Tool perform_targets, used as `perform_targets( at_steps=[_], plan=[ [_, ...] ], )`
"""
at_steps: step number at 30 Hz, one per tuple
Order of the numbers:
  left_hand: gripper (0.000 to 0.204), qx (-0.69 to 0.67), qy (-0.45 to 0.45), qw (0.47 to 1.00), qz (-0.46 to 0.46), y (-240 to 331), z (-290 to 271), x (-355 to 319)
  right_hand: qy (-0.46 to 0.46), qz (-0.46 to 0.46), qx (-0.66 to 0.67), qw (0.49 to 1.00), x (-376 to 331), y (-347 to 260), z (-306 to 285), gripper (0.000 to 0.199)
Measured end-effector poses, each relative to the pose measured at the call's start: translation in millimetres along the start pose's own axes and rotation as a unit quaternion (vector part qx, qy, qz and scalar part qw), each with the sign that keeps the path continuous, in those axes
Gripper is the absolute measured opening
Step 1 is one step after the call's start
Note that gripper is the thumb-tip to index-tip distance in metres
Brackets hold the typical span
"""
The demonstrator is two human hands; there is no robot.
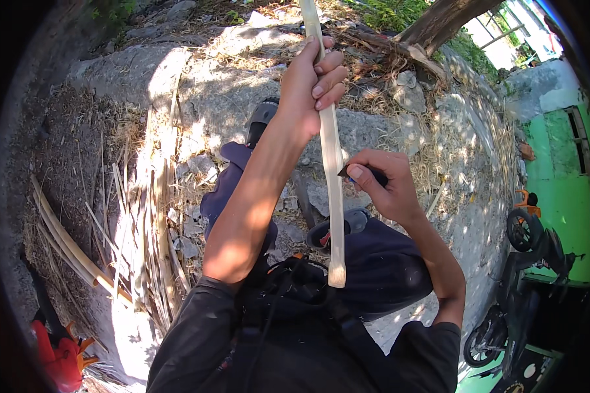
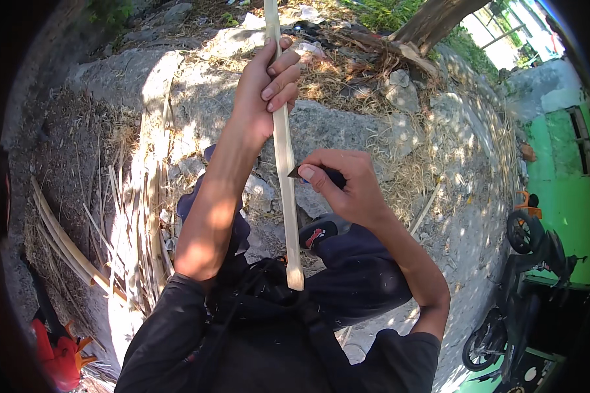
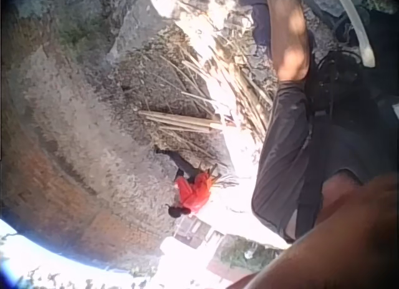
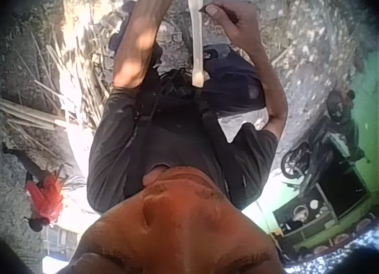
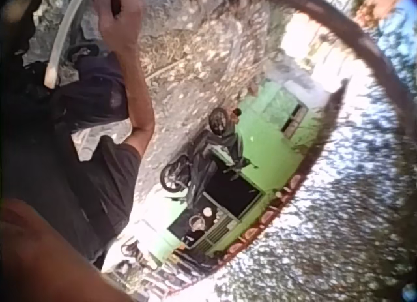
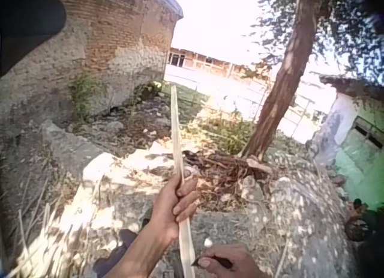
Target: The person shapes a piece of bamboo by peeling it by hand and carving along its edges with a utility knife.
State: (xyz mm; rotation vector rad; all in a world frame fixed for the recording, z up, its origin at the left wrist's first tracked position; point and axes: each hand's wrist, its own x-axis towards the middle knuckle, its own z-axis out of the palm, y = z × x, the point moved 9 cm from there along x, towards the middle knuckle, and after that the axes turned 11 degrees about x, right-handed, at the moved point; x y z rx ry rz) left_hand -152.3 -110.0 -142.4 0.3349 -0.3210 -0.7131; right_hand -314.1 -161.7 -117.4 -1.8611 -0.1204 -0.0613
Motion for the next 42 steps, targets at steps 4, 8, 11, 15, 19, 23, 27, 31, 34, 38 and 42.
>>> perform_targets(
  at_steps=[4,8,11,15,19,23,27,31,34,38,42],
  plan=[
    [0.028,-0.007,-0.001,1.0,-0.004,-2.2,-1.1,0.9,0.031,-0.061,-0.072,0.995,1.8,-12.9,-1.5,0.01],
    [0.028,-0.019,0.006,1.0,-0.002,0.3,-2.7,-0.3,0.026,-0.072,-0.069,0.995,1.5,-12.4,0.2,0.009],
    [0.028,0.014,0.013,1.0,0.006,4.2,-4.7,-0.8,-0.003,-0.039,-0.053,0.998,0.4,-5.8,5.6,0.009],
    [0.029,0.038,0.016,0.999,0.011,6.8,-3.8,-1.9,-0.04,-0.053,-0.057,0.996,-2.2,-11.6,10.3,0.009],
    [0.029,0.114,0.061,0.991,0.019,8.9,-2.0,-7.7,-0.103,-0.028,-0.053,0.993,-2.0,-11.1,11.6,0.009],
    [0.028,0.182,0.092,0.978,0.032,15.3,-0.3,-6.7,-0.203,-0.038,-0.057,0.977,-10.7,-9.7,25.6,0.01],
    [0.026,0.197,0.122,0.972,0.037,17.9,2.3,-10.5,-0.056,0.011,-0.115,0.992,-1.6,-6.0,-1.4,0.012],
    [0.026,0.203,0.13,0.97,0.028,14.3,1.0,-10.4,0.003,-0.065,-0.154,0.986,0.5,-14.8,-3.0,0.013],
    [0.026,0.215,0.137,0.967,0.026,15.3,2.5,-12.4,0.001,-0.089,-0.154,0.984,4.2,-20.2,1.3,0.012],
    [0.026,0.222,0.136,0.965,0.025,14.2,1.4,-12.3,-0.022,-0.078,-0.161,0.984,2.7,-18.5,4.5,0.012],
    [0.026,0.242,0.145,0.959,0.023,14.7,0.8,-14.0,-0.029,-0.07,-0.161,0.984,0.1,-17.0,5.3,0.011]
  ],
)
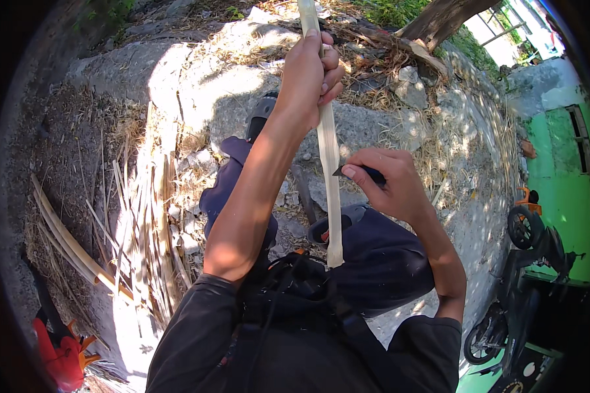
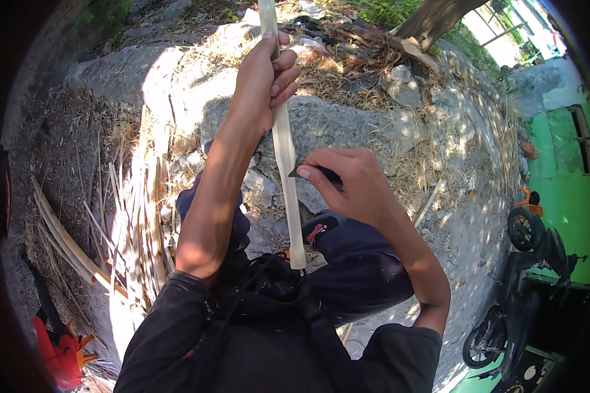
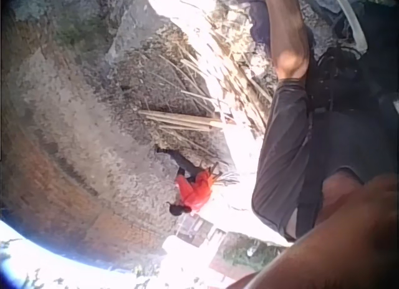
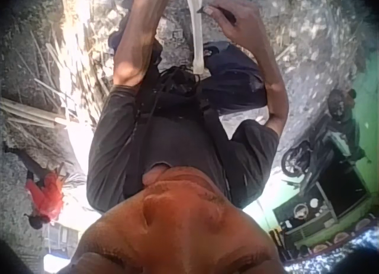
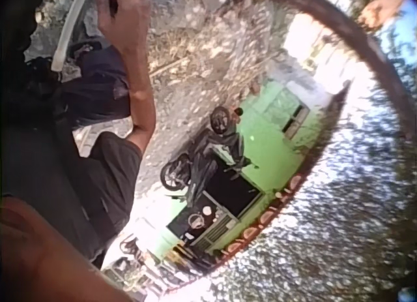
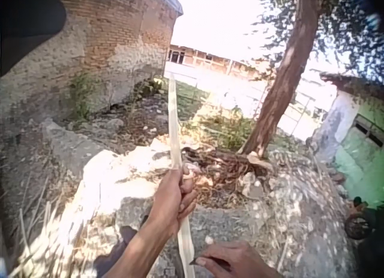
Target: The person shapes a piece of bamboo by peeling it by hand and carving along its edges with a utility knife.
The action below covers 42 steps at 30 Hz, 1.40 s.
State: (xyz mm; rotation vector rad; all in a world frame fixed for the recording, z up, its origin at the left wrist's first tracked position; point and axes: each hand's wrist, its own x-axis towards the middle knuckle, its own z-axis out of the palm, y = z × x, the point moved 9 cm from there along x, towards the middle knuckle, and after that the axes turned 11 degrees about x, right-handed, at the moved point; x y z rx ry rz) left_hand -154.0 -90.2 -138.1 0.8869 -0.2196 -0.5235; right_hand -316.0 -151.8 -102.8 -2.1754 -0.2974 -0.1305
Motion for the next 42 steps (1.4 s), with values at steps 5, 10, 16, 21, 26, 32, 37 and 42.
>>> perform_targets(
  at_steps=[5,10,16,21,26,32,37,42],
  plan=[
    [0.026,0.02,-0.001,1.0,0.0,-3.6,3.5,-1.6,-0.033,0.015,-0.007,0.999,-1.3,1.5,1.9,0.012],
    [0.026,0.025,-0.005,1.0,-0.01,-10.9,6.0,-1.2,-0.076,0.002,-0.017,0.997,-7.4,3.1,6.7,0.015],
    [0.026,0.041,0.023,0.999,0.02,8.7,-8.7,3.0,-0.099,0.023,-0.01,0.995,-14.0,-2.3,13.8,0.016],
    [0.025,0.022,-0.004,1.0,0.0,1.1,-3.8,3.2,-0.021,0.004,-0.006,1.0,-8.1,-0.7,-10.2,0.019],
    [0.025,0.009,-0.018,1.0,-0.006,-1.9,-2.4,4.2,-0.026,0.074,0.125,0.989,-6.1,9.2,-2.5,0.017],
    [0.026,0.005,-0.03,1.0,-0.002,-2.4,-1.4,4.4,-0.055,0.074,0.167,0.982,-8.7,18.3,6.5,0.017],
    [0.026,-0.002,-0.022,1.0,-0.001,-4.4,-1.9,4.7,-0.044,0.067,0.171,0.982,-11.8,16.2,2.2,0.017],
    [0.026,0.006,-0.019,1.0,0.001,-3.5,-2.7,3.2,-0.072,0.073,0.168,0.98,-14.8,11.1,8.1,0.018]
  ],
)
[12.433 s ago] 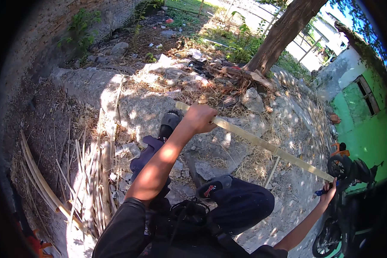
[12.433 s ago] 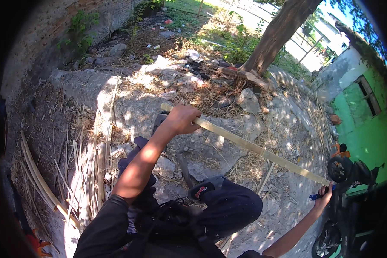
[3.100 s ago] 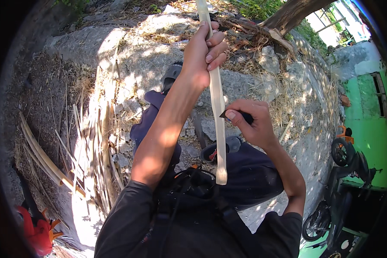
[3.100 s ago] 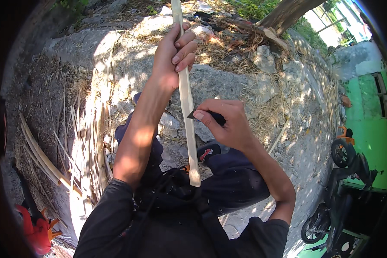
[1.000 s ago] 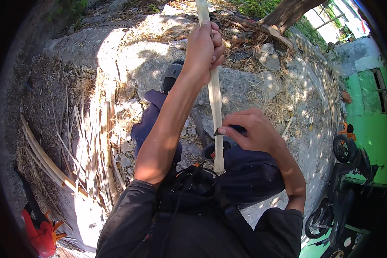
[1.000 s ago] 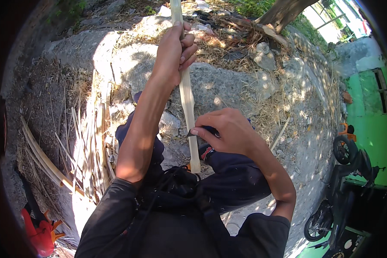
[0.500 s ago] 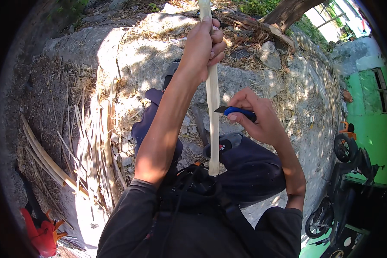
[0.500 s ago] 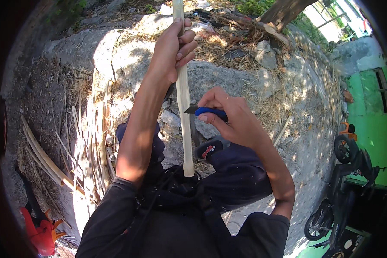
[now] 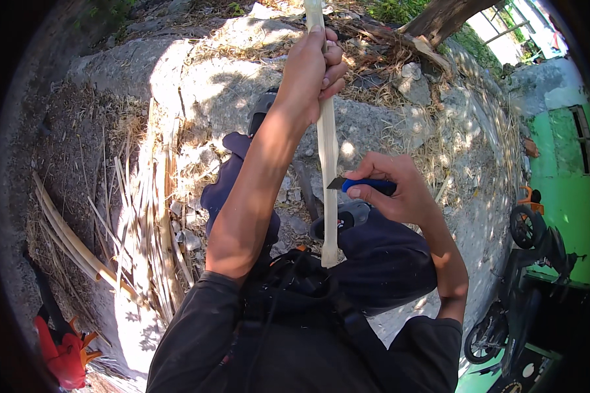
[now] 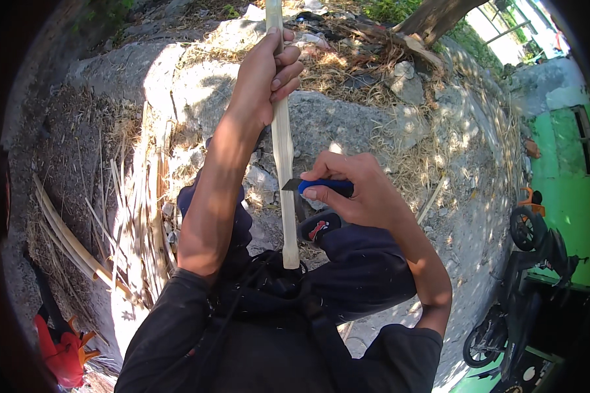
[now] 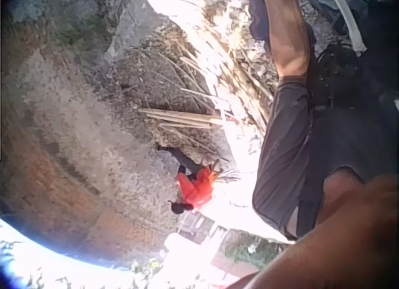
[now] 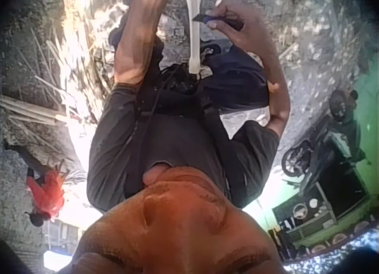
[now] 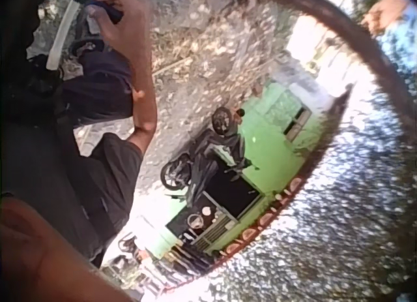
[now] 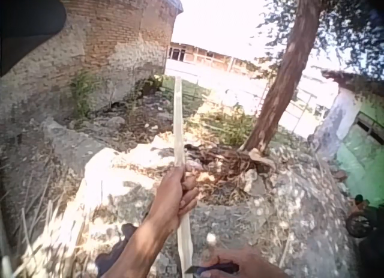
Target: The person shapes a piece of bamboo by peeling it by hand and carving along its edges with a utility knife.
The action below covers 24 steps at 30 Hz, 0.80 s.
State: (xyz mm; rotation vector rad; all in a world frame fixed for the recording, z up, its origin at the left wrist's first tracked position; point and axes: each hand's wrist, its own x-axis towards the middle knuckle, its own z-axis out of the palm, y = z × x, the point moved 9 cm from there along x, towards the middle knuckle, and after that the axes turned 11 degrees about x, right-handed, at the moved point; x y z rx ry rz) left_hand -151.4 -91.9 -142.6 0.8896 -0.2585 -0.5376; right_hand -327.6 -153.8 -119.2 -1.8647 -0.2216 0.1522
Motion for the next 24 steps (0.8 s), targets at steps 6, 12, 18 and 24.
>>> perform_targets(
  at_steps=[6,12,18,24],
  plan=[
    [0.028,-0.007,0.02,1.0,-0.005,4.9,-8.4,3.3,0.019,-0.044,-0.081,0.996,1.4,-16.2,1.0,0.018],
    [0.027,-0.014,0.007,1.0,-0.018,0.3,-2.0,1.8,0.061,-0.056,-0.039,0.996,2.3,-8.6,-6.5,0.017],
    [0.027,-0.017,0.013,1.0,-0.019,-2.0,-0.7,-0.6,0.042,-0.029,-0.023,0.998,0.6,-7.7,-6.6,0.017],
    [0.026,-0.018,0.011,1.0,-0.017,-2.2,-0.3,0.7,0.016,-0.015,-0.025,0.999,-6.8,-2.4,1.3,0.017]
  ],
)
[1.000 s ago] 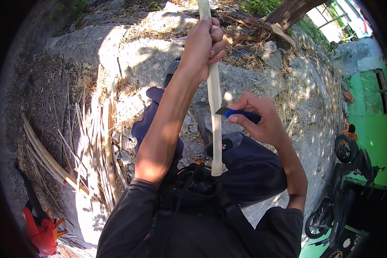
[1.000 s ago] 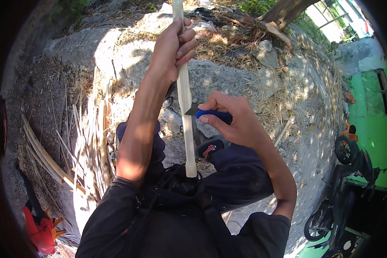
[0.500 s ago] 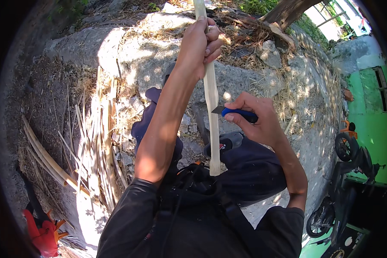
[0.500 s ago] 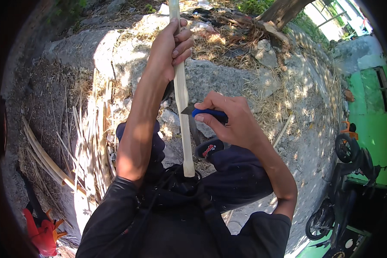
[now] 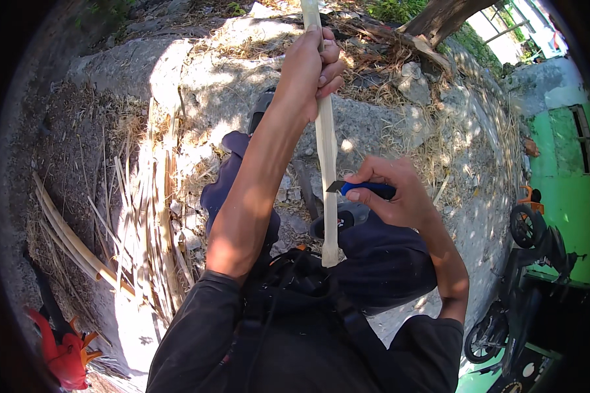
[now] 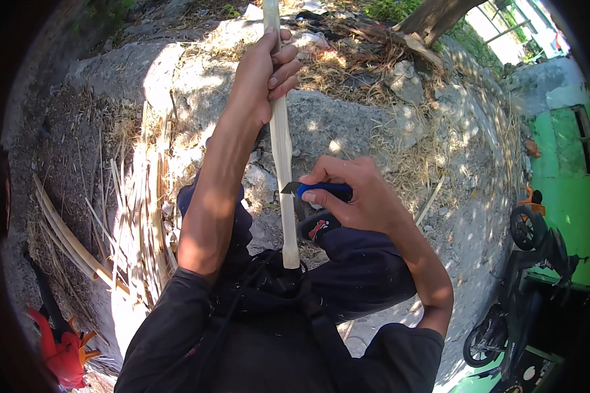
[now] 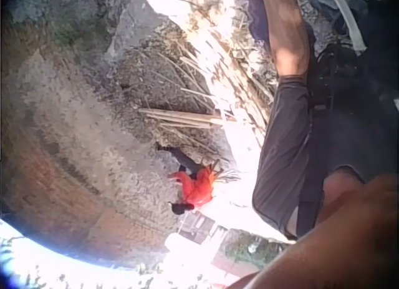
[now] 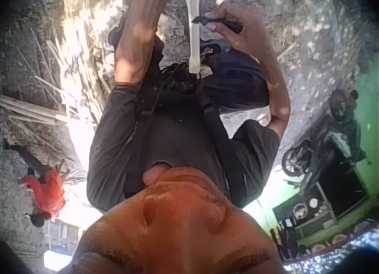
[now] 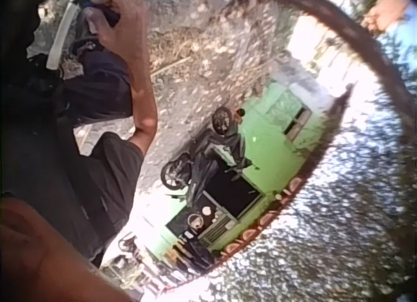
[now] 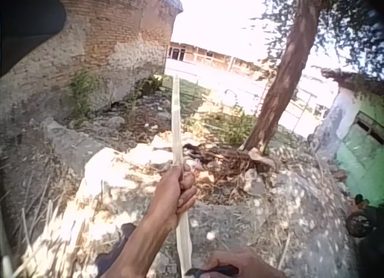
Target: The person shapes a piece of bamboo by peeling it by hand and carving along its edges with a utility knife.
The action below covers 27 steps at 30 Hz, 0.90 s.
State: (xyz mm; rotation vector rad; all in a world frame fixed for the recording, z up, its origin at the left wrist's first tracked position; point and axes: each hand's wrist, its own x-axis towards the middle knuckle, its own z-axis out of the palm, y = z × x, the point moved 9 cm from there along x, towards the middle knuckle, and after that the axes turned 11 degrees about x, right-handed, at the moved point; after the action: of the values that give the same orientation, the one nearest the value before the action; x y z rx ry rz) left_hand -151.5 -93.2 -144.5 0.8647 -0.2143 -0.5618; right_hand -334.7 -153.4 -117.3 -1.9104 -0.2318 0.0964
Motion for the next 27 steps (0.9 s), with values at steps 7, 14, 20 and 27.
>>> perform_targets(
  at_steps=[7,14,20,27],
  plan=[
    [0.027,0.031,0.032,0.999,0.028,19.3,-17.3,0.6,-0.157,0.028,-0.013,0.987,-9.0,-10.1,27.4,0.02],
    [0.024,-0.074,-0.044,0.996,0.01,7.2,-7.5,7.4,0.046,0.019,0.057,0.997,2.8,7.2,-7.8,0.017],
    [0.024,-0.088,-0.075,0.993,0.011,4.2,-4.8,10.3,0.037,0.006,0.115,0.993,8.9,9.0,-1.1,0.016],
    [0.026,-0.121,-0.082,0.989,0.018,9.9,-12.8,15.0,-0.018,-0.018,0.068,0.997,1.6,-3.4,8.5,0.016]
  ],
)
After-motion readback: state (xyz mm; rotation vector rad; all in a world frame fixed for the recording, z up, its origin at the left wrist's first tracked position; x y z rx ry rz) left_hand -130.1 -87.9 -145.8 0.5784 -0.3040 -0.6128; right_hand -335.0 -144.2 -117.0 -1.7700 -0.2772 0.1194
